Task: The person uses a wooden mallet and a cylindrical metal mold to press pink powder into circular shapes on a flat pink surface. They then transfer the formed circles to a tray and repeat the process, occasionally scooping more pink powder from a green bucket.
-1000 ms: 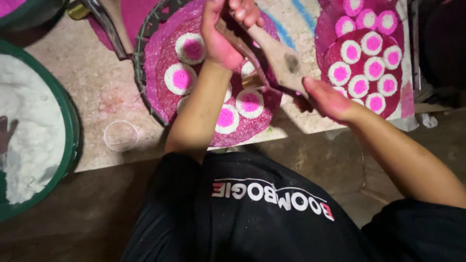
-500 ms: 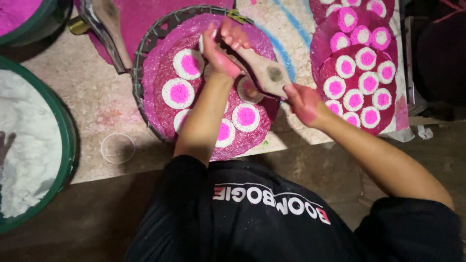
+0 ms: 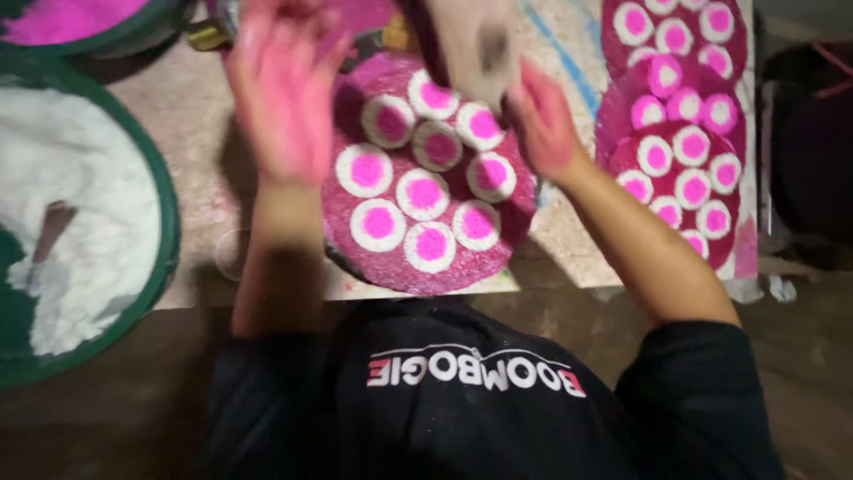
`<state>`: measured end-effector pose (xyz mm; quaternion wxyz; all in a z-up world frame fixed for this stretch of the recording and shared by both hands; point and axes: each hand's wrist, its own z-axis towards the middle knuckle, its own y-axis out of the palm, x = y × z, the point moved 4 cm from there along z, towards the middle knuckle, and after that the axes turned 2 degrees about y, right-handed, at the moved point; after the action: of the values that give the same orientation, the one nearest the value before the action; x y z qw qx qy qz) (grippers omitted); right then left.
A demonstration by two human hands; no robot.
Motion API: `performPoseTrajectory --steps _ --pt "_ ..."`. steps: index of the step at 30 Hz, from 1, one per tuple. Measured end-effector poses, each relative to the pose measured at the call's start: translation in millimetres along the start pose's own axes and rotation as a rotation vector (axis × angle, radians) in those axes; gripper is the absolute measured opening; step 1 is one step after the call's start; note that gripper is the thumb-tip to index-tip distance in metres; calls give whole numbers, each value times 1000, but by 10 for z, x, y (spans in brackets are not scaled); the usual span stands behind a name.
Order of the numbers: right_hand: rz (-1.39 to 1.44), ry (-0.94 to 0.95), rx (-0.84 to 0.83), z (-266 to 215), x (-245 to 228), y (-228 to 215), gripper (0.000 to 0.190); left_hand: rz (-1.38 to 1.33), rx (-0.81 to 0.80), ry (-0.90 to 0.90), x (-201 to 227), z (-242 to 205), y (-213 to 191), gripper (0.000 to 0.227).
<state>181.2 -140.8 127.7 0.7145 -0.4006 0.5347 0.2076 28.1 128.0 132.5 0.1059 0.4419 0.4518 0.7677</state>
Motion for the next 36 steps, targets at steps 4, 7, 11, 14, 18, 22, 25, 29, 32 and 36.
performPoseTrajectory --steps 4,7,11,14,18,22,25,29,32,36 --pt "-522 -21 117 995 34 87 51 243 -17 128 411 -772 -421 32" --pt "-669 277 246 1673 528 432 50 554 105 -64 396 -1370 -889 27" --pt "-577 545 190 2164 1357 1005 47 695 199 -166 365 -1984 -1434 21" --pt "-618 466 228 2452 1671 1463 40 634 198 -232 217 -1994 -1663 17" --pt "-460 336 87 2650 1788 2114 59 552 87 -389 -25 -1821 -1619 19" --pt "-213 -43 90 2492 1352 2048 68 860 -236 -363 -144 -1500 -1289 19" --pt "-446 -217 224 1794 932 1445 46 1092 -241 -394 -144 -1213 -1200 19" --pt "-71 105 441 423 779 282 35 1225 -325 -84 -72 -913 -1179 21" --pt "-454 353 627 -517 872 -213 21 1331 -355 -31 -158 -792 -1275 27" --pt "-591 498 589 -1025 1224 -187 20 1462 -404 -60 -249 -745 -1370 33"
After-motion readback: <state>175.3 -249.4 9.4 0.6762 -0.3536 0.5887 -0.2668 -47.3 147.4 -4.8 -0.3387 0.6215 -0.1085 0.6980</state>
